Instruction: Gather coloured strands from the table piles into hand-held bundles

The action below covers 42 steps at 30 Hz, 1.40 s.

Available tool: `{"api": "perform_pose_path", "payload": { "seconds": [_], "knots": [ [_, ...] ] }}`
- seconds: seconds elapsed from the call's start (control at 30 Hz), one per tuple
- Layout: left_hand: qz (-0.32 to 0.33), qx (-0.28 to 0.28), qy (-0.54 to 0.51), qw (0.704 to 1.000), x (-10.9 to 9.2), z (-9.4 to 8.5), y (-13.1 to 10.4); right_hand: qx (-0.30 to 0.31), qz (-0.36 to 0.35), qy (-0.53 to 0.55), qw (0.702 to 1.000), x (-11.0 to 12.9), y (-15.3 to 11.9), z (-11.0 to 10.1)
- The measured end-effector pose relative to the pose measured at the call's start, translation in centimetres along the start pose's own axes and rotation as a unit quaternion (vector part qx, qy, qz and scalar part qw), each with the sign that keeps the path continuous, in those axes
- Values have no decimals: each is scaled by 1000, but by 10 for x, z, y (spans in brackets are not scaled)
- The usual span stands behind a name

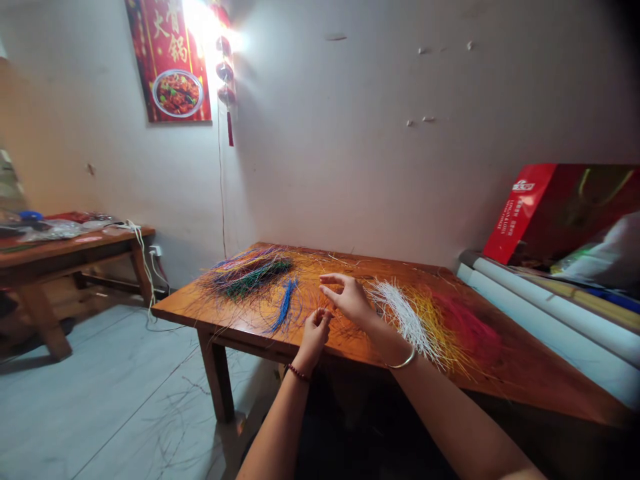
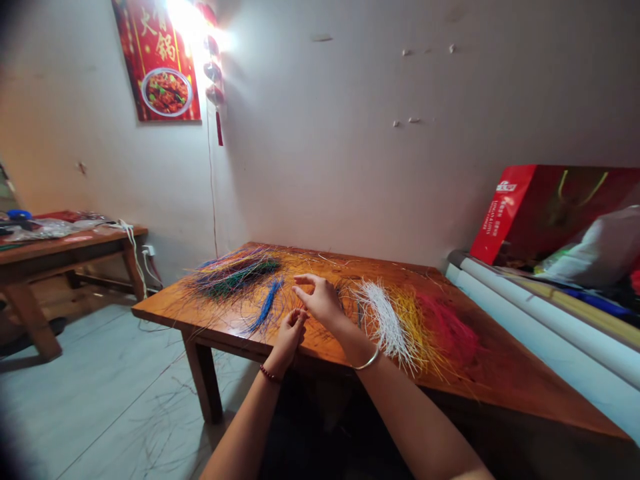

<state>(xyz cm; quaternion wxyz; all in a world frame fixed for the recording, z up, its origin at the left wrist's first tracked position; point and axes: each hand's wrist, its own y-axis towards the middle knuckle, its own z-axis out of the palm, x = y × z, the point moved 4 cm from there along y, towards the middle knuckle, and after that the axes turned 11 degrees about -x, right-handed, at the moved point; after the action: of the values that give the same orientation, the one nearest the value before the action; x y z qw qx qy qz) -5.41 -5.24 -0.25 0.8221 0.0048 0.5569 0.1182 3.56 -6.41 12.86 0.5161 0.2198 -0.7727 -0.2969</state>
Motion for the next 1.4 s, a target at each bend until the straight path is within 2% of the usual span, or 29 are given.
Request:
{"api": "perform_pose_path", "payload": {
  "seconds": [0.1,0.2,0.47,0.6,0.83,1.0,1.23,1.4],
  "knots": [
    [-1,-2,0,1000,1,-1,1,-42,-34,-53,997,1,-5,-4],
    [-1,2,3,1000,3,-1,2,-69,-36,-90,993,0,-11,-7],
    [-10,-10,-4,1000,1,0,1,-109,-114,-209,965,10,-37,-11],
    [6,0,-4,1000,1,0,0,-99,-69,-213,970,3,-44,-4],
    [5,24,5,1000,2,1,2,-89,31,-228,969,-7,-36,9],
    [-4,2,1,1000,3,0,3,-84,39,-175,980,-9,-33,12],
    [-16,-13,-14,1000,5,-1,3,-130,18,-105,986,-11,-33,9],
    [-10,-3,-11,1000,5,-1,3,-146,59,12,987,-17,-30,9]
  ]
}}
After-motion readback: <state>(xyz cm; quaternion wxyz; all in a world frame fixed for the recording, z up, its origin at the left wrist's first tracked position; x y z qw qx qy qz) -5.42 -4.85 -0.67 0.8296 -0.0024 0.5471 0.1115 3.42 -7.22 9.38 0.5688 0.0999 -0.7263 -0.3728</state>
